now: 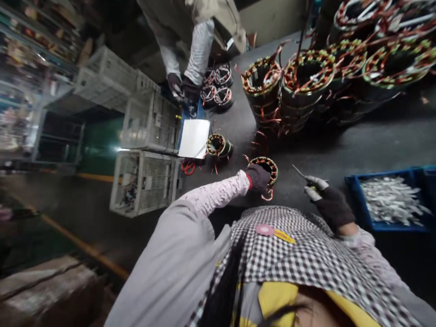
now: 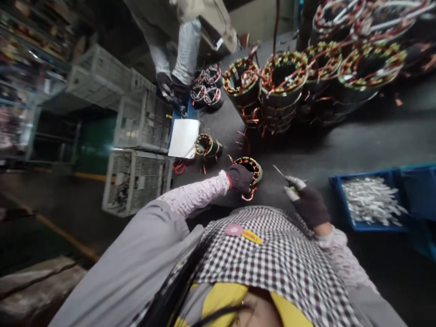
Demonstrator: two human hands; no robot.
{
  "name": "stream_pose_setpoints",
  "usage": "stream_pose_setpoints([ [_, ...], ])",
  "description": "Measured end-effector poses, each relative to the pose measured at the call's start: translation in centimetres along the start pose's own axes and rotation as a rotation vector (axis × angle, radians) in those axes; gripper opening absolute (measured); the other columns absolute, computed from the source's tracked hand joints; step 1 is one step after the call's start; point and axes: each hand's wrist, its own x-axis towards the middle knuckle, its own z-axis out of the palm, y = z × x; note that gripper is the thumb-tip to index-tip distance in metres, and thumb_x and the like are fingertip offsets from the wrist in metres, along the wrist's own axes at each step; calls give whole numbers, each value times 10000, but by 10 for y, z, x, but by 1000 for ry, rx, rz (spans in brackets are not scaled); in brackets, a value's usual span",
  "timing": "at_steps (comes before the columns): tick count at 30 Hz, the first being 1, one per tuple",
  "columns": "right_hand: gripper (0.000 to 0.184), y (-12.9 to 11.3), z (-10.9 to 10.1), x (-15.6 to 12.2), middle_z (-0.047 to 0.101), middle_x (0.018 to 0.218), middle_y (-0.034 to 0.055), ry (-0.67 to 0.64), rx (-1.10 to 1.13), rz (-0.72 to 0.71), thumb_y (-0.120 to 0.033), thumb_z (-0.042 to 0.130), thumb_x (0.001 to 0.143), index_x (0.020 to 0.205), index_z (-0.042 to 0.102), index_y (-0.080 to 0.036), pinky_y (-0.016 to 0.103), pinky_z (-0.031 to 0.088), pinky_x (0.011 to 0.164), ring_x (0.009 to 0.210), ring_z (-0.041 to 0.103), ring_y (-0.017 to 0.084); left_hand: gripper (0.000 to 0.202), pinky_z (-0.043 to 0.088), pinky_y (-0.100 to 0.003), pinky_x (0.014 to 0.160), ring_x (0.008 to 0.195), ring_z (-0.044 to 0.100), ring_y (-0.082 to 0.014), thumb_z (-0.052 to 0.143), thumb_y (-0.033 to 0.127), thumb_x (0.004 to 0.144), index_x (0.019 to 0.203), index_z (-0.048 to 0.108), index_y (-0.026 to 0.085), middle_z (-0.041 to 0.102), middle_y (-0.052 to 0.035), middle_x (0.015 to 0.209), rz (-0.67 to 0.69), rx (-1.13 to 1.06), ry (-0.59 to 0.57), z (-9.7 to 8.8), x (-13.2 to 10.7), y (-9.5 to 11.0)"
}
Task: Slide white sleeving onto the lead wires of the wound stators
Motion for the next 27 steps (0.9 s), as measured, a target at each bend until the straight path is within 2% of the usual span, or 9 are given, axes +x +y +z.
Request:
stream_pose_setpoints([
  [2,589,3,-4,-19,906,1481,169,-60,-34,-51,-459,598,1130,1633,850,-281,526,721,1165,1332,888,410,631,665,-532,974,1165,862,-511,885,493,987,1378,942,2,894,-315,1201,0,11,-48,0,2,25],
  [5,573,6,-2,-43,929,1413,159,-154,-113,-37,-437,543,1186,1641,864,-301,460,740,1006,1209,923,387,595,660,-521,1004,1192,857,-483,809,466,1062,1403,925,-7,892,-315,1235,-31,26,-59,-4,4,55],
  [9,551,12,3,-59,946,1266,159,-135,-135,-30,-416,575,1209,1665,862,-300,420,716,904,1100,928,370,573,671,-514,986,1205,860,-471,767,461,1086,1409,932,18,893,-287,1262,-71,63,-81,-9,12,78],
  [14,470,19,0,-63,922,1035,150,-143,-140,-73,-417,687,1160,1557,924,-328,385,655,753,902,882,339,618,691,-543,978,1188,877,-489,824,477,1050,1462,921,27,899,-280,1223,-122,111,-168,-14,23,85],
  [18,404,16,-10,-58,894,988,194,-207,-124,-32,-439,875,1044,1417,965,-314,426,635,755,828,844,351,594,695,-518,983,1191,880,-478,839,468,1051,1429,933,19,900,-283,1219,-117,93,-148,-14,24,83],
  [20,439,15,-18,-48,897,999,200,-257,-20,-13,-489,852,1053,1427,960,-286,471,664,820,875,851,373,557,692,-502,982,1180,882,-464,835,449,1049,1395,946,27,901,-277,1208,-114,86,-144,-13,23,82],
  [23,601,21,-27,-24,929,1079,153,-407,286,-12,-604,704,1102,1508,930,-223,484,709,935,993,862,366,538,694,-499,978,1164,884,-459,819,426,1044,1385,950,32,903,-267,1189,-115,103,-158,-13,23,81],
  [25,686,31,-25,-7,938,1116,128,-499,450,-16,-633,653,1104,1557,902,-181,470,720,951,1010,856,348,543,694,-495,967,1147,885,-457,826,426,1033,1389,949,36,903,-259,1173,-122,112,-170,-14,24,81],
  [27,691,41,-15,8,936,1106,134,-512,494,-29,-622,654,1095,1545,899,-158,474,726,942,994,852,343,541,688,-483,950,1124,885,-447,842,437,1024,1381,953,46,902,-248,1155,-130,108,-172,-13,27,81],
])
